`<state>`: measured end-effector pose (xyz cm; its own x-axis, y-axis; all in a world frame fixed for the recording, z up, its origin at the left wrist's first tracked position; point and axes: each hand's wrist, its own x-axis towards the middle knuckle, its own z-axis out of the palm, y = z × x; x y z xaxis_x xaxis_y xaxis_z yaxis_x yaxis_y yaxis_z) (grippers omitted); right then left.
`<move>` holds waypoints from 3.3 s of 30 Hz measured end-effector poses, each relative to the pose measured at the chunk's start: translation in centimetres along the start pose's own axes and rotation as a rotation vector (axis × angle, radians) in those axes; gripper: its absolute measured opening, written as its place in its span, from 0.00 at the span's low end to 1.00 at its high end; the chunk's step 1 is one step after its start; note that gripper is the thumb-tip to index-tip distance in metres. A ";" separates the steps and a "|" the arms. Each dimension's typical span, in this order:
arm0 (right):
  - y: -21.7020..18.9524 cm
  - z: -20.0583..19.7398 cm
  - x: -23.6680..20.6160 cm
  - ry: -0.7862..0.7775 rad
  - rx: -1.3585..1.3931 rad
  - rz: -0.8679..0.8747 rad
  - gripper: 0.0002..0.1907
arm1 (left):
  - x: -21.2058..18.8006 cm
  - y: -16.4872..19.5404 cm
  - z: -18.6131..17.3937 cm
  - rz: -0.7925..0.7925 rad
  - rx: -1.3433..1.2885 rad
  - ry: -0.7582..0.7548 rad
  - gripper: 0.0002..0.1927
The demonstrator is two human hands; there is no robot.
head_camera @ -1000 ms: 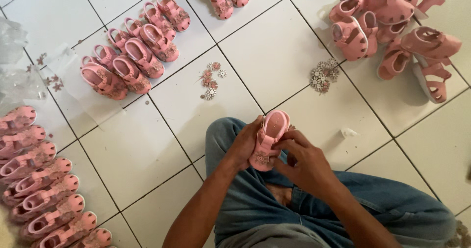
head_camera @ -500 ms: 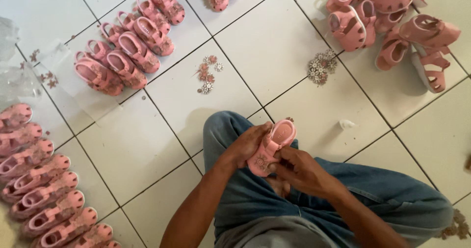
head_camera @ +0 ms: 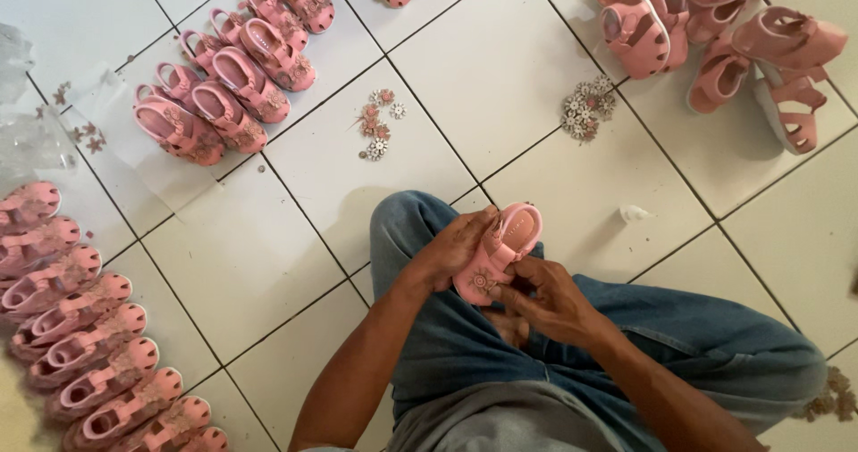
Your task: The person sits on the floor holding a pink children's sandal, squeezes glue from a plastic bottle onto the shoe upper, then picks up a decorative flower applique and presses it onto the glued spot, repeating the process on additional sandals.
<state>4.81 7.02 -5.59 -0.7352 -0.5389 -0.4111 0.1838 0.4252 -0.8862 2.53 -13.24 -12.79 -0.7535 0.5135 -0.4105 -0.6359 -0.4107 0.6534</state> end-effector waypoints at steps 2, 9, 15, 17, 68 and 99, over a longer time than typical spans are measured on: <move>-0.1 -0.1 0.0 -0.012 -0.071 -0.017 0.09 | 0.0 0.2 -0.1 0.005 -0.016 -0.025 0.26; -1.8 -0.2 -0.2 -0.049 -0.039 0.074 0.09 | -0.6 0.8 0.2 -0.055 -0.074 -0.029 0.24; -2.6 1.9 -1.2 0.441 -0.092 -0.248 0.16 | -0.2 0.9 0.5 0.031 -0.337 -0.022 0.24; -2.5 2.3 -1.0 0.589 -0.171 -0.414 0.10 | 0.2 0.8 0.6 0.092 -0.381 0.004 0.25; -7.5 -3.7 -3.0 0.721 -0.584 -0.277 0.16 | 1.8 2.3 -2.6 0.473 -0.553 0.225 0.26; -8.0 -1.8 -1.8 0.640 -0.789 -0.344 0.17 | -0.3 4.0 -2.5 0.445 -0.560 0.215 0.28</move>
<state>3.44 5.86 2.65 -0.9147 -0.3351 0.2257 -0.4030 0.7965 -0.4508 -0.25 -16.93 -11.66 -0.9391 0.0745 -0.3356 -0.2102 -0.8970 0.3889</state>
